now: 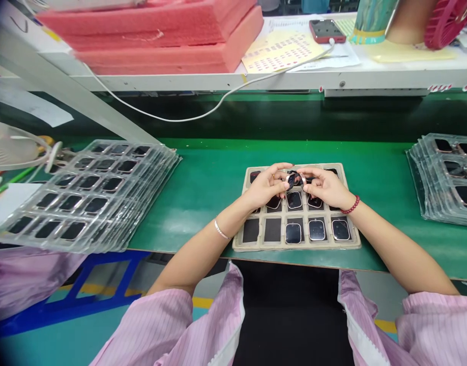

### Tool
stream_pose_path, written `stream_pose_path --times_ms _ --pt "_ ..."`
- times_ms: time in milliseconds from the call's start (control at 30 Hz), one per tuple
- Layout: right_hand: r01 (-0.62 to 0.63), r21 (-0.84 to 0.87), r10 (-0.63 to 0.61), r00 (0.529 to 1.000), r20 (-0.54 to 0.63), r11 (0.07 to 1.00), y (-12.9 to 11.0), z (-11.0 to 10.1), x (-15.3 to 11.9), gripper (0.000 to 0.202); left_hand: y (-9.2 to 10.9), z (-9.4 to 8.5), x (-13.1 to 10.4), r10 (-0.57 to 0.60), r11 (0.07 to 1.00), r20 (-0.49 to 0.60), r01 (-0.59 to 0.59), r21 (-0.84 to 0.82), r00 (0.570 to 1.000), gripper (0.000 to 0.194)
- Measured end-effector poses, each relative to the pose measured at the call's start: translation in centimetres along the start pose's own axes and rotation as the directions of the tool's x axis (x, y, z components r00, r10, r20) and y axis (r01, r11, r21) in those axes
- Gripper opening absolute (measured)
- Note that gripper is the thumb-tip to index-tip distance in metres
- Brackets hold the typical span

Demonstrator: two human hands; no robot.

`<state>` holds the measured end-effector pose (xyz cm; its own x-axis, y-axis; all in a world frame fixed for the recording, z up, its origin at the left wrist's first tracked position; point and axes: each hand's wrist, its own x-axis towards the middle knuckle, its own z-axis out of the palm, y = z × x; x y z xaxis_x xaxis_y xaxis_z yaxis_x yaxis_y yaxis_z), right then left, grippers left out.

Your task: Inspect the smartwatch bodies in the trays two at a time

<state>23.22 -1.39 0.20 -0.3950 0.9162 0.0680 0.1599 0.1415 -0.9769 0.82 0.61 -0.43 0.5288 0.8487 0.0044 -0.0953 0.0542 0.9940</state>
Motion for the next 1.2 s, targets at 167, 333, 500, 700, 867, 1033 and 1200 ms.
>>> stream_pose_path --times_ms 167,333,500,700,867,1033,1200 --pt "-0.003 0.019 0.003 1.0 -0.002 1.0 0.05 -0.02 -0.01 0.049 0.55 0.14 -0.14 -0.006 0.999 0.009 0.005 0.036 1.0 0.063" --pt "-0.021 0.022 0.021 1.0 0.001 1.0 -0.03 -0.12 0.0 0.05 0.57 0.11 -0.13 0.0 1.0 0.005 0.0 0.027 1.0 0.061" --pt "-0.027 0.011 0.027 1.0 -0.002 1.0 -0.16 -0.12 -0.04 0.051 0.05 -0.04 0.02 0.003 1.0 0.003 -0.003 0.008 1.0 0.061" --pt "-0.015 0.072 0.015 1.0 0.004 0.997 0.23 -0.13 0.01 0.052 0.08 -0.04 0.05 -0.002 1.0 -0.011 0.002 0.02 1.0 0.056" --pt "-0.033 0.122 0.039 0.998 -0.043 0.992 0.35 -0.11 0.25 0.05 0.52 0.29 0.07 0.013 1.0 -0.064 -0.012 0.021 0.998 0.042" --pt "-0.029 0.079 0.032 0.999 -0.038 0.996 0.11 0.12 0.11 0.038 0.67 0.53 -0.08 0.046 0.997 -0.08 -0.04 0.073 0.996 0.038" --pt "0.015 0.035 -0.015 1.0 -0.022 0.999 -0.14 0.49 -0.03 0.037 0.25 0.43 -0.1 0.096 0.991 -0.051 -0.091 0.096 0.994 0.039"
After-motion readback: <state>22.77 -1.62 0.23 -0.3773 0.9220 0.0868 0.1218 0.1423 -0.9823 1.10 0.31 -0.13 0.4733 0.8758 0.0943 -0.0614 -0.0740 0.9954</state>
